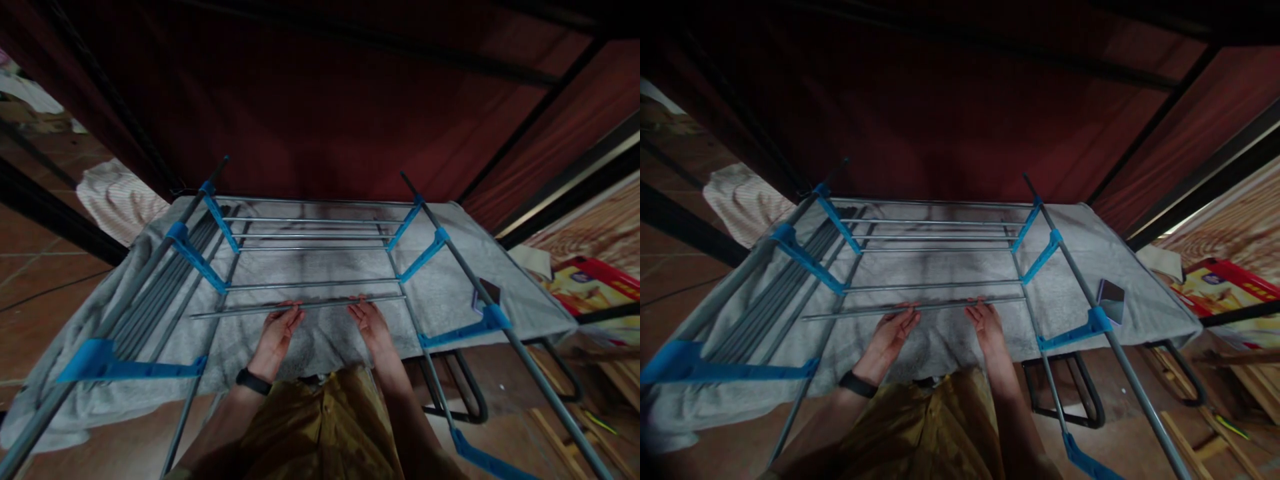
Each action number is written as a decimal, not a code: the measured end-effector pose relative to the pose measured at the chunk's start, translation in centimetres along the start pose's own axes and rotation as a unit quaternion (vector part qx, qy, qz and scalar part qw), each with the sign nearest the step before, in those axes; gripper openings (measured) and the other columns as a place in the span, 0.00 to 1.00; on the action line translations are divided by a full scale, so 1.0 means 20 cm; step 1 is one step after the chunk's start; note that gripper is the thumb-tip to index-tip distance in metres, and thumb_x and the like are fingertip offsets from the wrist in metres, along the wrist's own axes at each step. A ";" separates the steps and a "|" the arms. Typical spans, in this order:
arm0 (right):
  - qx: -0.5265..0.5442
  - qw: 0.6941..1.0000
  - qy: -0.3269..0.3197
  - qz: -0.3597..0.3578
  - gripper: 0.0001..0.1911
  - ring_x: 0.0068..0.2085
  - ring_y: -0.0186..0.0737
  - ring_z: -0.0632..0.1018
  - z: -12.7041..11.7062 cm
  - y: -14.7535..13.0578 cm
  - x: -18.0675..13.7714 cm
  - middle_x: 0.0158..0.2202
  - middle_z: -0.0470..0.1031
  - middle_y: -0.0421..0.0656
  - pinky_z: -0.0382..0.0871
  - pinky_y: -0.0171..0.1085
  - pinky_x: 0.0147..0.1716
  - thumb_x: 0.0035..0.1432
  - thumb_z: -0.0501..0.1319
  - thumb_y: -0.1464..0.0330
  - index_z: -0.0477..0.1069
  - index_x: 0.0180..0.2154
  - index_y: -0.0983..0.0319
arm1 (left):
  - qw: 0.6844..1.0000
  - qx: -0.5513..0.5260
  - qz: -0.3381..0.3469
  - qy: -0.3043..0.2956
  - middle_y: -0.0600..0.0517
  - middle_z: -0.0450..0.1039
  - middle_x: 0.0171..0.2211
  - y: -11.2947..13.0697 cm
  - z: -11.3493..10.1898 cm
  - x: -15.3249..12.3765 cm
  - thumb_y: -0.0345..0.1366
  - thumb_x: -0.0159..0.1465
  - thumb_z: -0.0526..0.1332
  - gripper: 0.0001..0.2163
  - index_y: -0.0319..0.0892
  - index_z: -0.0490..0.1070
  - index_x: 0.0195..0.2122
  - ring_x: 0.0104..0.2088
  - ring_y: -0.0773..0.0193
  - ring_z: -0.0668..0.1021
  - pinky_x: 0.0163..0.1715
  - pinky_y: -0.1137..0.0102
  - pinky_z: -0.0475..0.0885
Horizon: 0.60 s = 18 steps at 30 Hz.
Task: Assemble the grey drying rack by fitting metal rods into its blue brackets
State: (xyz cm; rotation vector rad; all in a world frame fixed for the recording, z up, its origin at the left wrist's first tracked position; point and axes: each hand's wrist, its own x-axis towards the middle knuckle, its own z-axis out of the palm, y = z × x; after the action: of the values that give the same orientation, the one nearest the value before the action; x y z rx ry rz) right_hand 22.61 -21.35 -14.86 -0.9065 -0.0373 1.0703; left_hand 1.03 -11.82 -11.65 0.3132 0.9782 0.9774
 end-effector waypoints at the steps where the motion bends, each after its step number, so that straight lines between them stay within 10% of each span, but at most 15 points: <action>1: 0.001 1.000 0.006 -0.002 0.11 0.38 0.37 0.83 -0.01 0.00 0.00 0.37 0.83 0.39 0.81 0.41 0.44 0.51 0.70 0.72 0.73 0.37 0.58 | 1.000 0.004 -0.003 0.001 0.44 0.83 0.36 -0.01 0.01 0.00 0.16 0.59 0.63 0.10 0.37 0.76 0.34 0.32 0.62 0.84 0.38 0.68 0.81; 18: -0.009 0.998 0.062 -0.033 0.12 0.34 0.36 0.84 -0.16 -0.09 0.03 0.34 0.82 0.39 0.82 0.36 0.40 0.48 0.74 0.73 0.75 0.35 0.61 | 0.995 0.032 0.049 -0.080 0.45 0.82 0.38 -0.11 0.14 -0.09 0.27 0.54 0.74 0.09 0.39 0.77 0.35 0.34 0.62 0.83 0.42 0.65 0.78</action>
State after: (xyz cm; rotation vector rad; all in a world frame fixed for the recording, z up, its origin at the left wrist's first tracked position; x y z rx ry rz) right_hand 25.62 -23.19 -15.97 -0.9799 0.0257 0.9525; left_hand 4.17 -14.03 -10.54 0.4899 0.8555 0.9961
